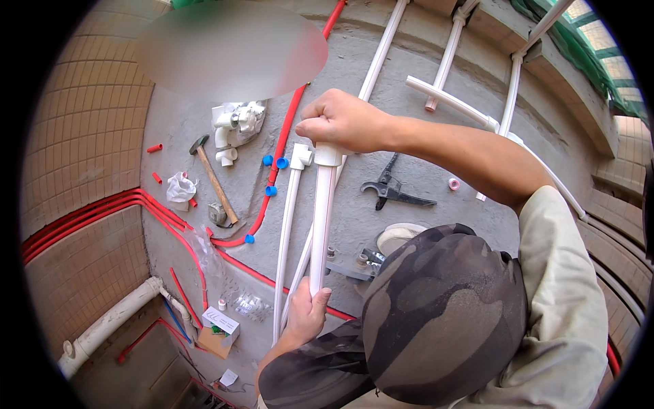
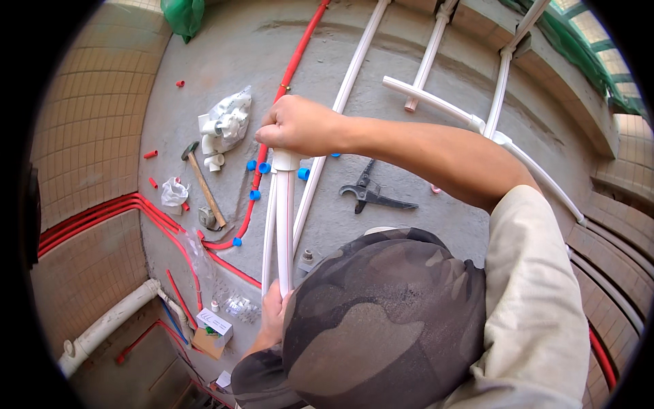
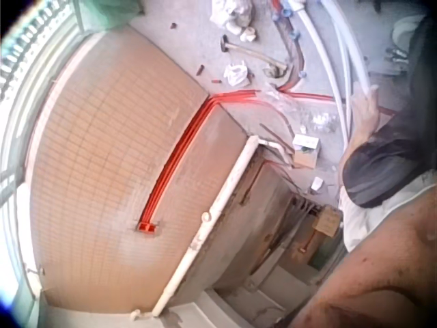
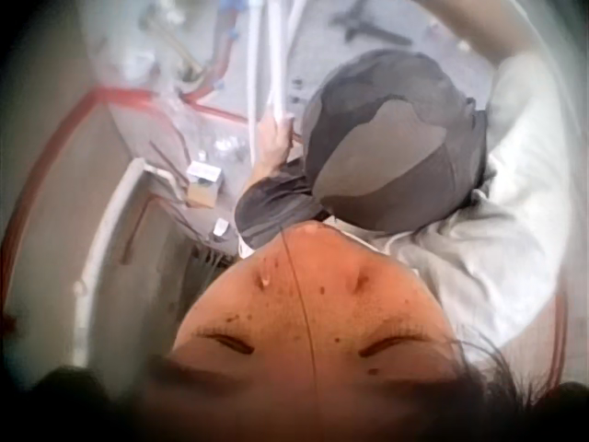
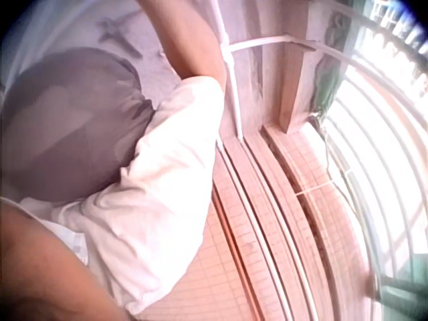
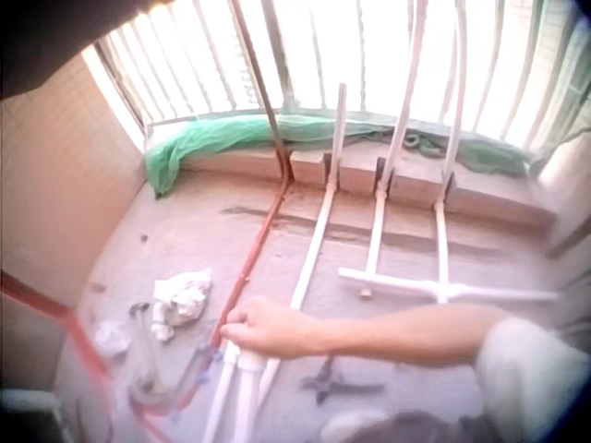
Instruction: The person assembles white PVC pipes with elbow fittings on a tiled floor. They then use a power drill to bore holes into the floor to secure the pipes in place. Finally, the person cleans up the resulting debris by hand.
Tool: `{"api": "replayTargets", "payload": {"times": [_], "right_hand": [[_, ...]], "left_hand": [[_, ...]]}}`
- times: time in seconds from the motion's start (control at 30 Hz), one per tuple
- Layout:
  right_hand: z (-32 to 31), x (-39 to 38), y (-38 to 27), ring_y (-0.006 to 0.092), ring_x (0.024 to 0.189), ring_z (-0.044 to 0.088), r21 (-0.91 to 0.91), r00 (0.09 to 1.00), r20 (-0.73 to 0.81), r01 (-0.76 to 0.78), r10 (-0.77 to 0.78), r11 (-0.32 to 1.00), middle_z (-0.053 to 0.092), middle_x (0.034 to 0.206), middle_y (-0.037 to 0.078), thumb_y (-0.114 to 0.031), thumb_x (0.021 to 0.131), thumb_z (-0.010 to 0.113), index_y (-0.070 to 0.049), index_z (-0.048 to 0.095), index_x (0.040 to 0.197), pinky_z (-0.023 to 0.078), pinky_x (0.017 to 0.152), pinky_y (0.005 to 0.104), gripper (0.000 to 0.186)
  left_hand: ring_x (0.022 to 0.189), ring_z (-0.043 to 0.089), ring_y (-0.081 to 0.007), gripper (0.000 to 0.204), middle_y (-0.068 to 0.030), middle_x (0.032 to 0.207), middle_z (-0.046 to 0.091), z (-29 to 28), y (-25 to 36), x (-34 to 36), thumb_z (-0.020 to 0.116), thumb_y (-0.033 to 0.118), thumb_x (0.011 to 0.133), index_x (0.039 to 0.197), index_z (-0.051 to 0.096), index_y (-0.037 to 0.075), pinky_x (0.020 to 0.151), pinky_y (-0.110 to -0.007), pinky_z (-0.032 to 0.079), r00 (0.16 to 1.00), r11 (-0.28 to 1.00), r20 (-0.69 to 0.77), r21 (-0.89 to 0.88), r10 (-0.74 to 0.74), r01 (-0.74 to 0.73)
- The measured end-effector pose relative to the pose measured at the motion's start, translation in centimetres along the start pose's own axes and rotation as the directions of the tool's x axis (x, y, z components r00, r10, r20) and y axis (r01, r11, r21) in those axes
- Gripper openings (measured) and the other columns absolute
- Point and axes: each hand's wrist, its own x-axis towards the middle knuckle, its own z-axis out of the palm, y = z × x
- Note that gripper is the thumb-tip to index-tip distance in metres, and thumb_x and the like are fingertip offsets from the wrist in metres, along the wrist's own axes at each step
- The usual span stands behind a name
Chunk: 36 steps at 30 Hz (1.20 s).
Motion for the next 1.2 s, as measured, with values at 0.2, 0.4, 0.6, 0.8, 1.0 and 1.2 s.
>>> {"api": "replayTargets", "payload": {"times": [0.2, 0.4, 0.6, 0.8, 1.0, 1.2], "right_hand": [[0.1, 0.5, 0.1, 0.0205, 0.061, 0.052, -0.071, 1.0, 0.004, -0.024, 0.024, 0.997, 0.055, 0.062, 0.015, -0.031, 0.092, 0.059, 0.007, 0.061, 0.076, 0.046, 0.062, 0.0407, 0.042], [0.0, 0.7, -0.9, 0.0254, 0.06, 0.052, -0.118, 0.992, 0.052, -0.11, 0.117, 0.987, 0.055, 0.063, 0.019, -0.027, 0.091, 0.057, 0.009, 0.062, 0.079, 0.047, 0.064, 0.0438, 0.037], [0.3, 1.1, -0.7, 0.0281, 0.062, 0.056, -0.142, 0.992, 0.058, -0.102, 0.111, 0.985, 0.056, 0.065, 0.022, -0.025, 0.092, 0.057, 0.009, 0.063, 0.081, 0.048, 0.067, 0.0453, 0.036], [0.3, 1.1, -1.2, 0.0291, 0.063, 0.058, -0.123, 0.983, 0.056, -0.168, 0.176, 0.978, 0.059, 0.067, 0.022, -0.025, 0.093, 0.057, 0.009, 0.065, 0.084, 0.049, 0.068, 0.0453, 0.035], [0.7, 1.5, -1.0, 0.0287, 0.064, 0.061, -0.155, 0.976, 0.05, -0.204, 0.214, 0.967, 0.061, 0.067, 0.021, -0.025, 0.092, 0.057, 0.007, 0.066, 0.083, 0.051, 0.068, 0.045, 0.034], [0.9, 1.7, -1.1, 0.0256, 0.062, 0.061, -0.183, 0.986, 0.068, -0.137, 0.152, 0.973, 0.06, 0.064, 0.019, -0.027, 0.092, 0.058, 0.006, 0.066, 0.08, 0.05, 0.065, 0.042, 0.036]], "left_hand": [[0.055, 0.057, -0.0183, 0.047, -0.008, 0.063, 0.056, 0.3, -0.7, 0.1, 0.063, 0.045, 0.104, 0.094, 0.055, 0.0, 0.053, -0.036, 0.045, 1.0, 1.0, -0.025, -0.013, 0.013, -0.014], [0.05, 0.055, -0.0102, 0.048, -0.0016, 0.061, 0.055, 0.5, 0.6, 0.1, 0.061, 0.048, 0.104, 0.093, 0.054, 0.001, 0.047, -0.03, 0.044, 0.996, 0.993, 0.014, -0.078, -0.086, 0.087], [0.05, 0.055, -0.0102, 0.048, -0.001, 0.06, 0.054, 0.5, 1.8, 0.1, 0.06, 0.047, 0.105, 0.093, 0.053, 0.001, 0.046, -0.029, 0.045, 0.995, 0.992, -0.012, -0.088, -0.096, 0.095], [0.048, 0.056, -0.0118, 0.048, -0.0031, 0.057, 0.054, 0.3, 0.8, 0.1, 0.061, 0.047, 0.105, 0.092, 0.054, 0.0, 0.046, -0.03, 0.044, 0.998, 0.997, -0.036, -0.07, -0.044, 0.041], [0.048, 0.056, -0.0151, 0.049, -0.0053, 0.057, 0.055, 0.3, 0.5, 0.2, 0.062, 0.047, 0.104, 0.089, 0.055, 0.001, 0.048, -0.033, 0.043, 0.997, 0.995, -0.051, -0.081, -0.057, 0.053], [0.064, 0.063, -0.0275, 0.044, -0.014, 0.067, 0.059, 0.6, -1.6, -0.3, 0.065, 0.042, 0.102, 0.092, 0.056, -0.001, 0.06, -0.042, 0.047, 0.994, 0.996, -0.077, -0.04, -0.08, 0.077]]}}
